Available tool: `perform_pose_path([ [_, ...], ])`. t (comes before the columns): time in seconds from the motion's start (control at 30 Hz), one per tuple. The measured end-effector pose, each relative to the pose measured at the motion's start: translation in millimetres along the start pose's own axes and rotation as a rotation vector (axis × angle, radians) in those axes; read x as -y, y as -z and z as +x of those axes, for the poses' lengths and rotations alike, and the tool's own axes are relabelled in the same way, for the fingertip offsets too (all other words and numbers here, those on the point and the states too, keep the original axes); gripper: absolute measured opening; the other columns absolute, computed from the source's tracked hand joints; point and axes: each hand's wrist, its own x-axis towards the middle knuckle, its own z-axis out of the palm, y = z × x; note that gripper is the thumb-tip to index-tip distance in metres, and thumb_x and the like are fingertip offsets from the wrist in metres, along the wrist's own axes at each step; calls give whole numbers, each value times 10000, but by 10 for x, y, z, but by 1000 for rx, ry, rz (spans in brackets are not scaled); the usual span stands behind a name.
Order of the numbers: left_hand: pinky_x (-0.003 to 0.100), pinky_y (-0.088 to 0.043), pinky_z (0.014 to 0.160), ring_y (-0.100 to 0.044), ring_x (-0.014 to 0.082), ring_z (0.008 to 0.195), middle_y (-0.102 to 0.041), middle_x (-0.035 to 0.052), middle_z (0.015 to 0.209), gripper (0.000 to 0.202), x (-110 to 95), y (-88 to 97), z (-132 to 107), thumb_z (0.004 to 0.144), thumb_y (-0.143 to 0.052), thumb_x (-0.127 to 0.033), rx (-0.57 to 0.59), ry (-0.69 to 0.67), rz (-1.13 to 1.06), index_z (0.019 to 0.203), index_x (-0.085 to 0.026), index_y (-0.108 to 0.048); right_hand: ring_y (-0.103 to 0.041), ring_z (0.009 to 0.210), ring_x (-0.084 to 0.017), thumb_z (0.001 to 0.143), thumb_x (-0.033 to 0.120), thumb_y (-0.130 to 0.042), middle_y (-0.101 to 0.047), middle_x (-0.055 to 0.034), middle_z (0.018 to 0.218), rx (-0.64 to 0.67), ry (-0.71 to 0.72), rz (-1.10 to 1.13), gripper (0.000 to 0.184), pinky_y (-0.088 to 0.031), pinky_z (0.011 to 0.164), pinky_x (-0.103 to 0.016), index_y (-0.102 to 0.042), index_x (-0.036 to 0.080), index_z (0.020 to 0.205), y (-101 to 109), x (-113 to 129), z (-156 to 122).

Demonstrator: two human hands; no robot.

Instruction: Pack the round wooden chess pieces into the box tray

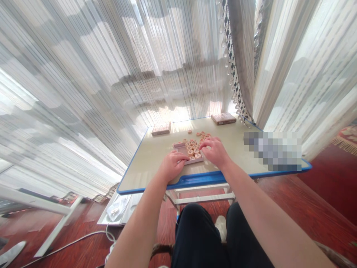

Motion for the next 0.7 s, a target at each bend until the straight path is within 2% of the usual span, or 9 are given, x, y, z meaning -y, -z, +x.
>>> perform_pose_path([
  [0.27, 326, -464, 842, -587, 182, 842, -719, 21, 869, 278, 0, 5, 7, 755, -474, -111, -42, -1, 10, 833, -199, -726, -543, 837, -200, 693, 154, -482, -640, -38, 753, 15, -24, -16, 233, -364, 901, -343, -699, 213, 635, -13, -13, 16],
  [0.4, 341, -457, 895, -587, 190, 947, -701, 43, 965, 299, 60, -41, 8, 783, -453, -118, -226, 45, 59, 942, -194, -694, -540, 851, -207, 691, 157, -479, -632, -44, 754, 2, -13, -6, 222, -369, 901, -352, -686, 211, 631, -39, -39, 8],
  [0.5, 349, -444, 937, -567, 187, 1039, -667, 56, 1087, 332, 132, -27, 28, 807, -421, -126, -355, 84, 84, 1032, -192, -657, -537, 847, -209, 679, 141, -473, -617, -50, 780, -67, -7, 18, 243, -394, 871, -349, -686, 198, 780, -56, -49, -4],
  [0.6, 343, -470, 904, -581, 196, 1025, -657, 64, 1107, 337, 197, 99, 99, 790, -438, -145, -350, 162, 93, 1048, -185, -651, -543, 838, -202, 687, 124, -466, -612, -46, 791, -77, 24, 46, 298, -400, 863, -343, -666, 197, 895, -59, -7, 23],
  [0.7, 336, -500, 844, -633, 194, 874, -690, 61, 1012, 327, 250, 287, 261, 772, -459, -183, -281, 326, 85, 1019, -177, -673, -551, 859, -198, 715, 146, -485, -636, -41, 822, 63, 83, 44, 258, -385, 886, -337, -678, 207, 875, -56, 87, 157],
])
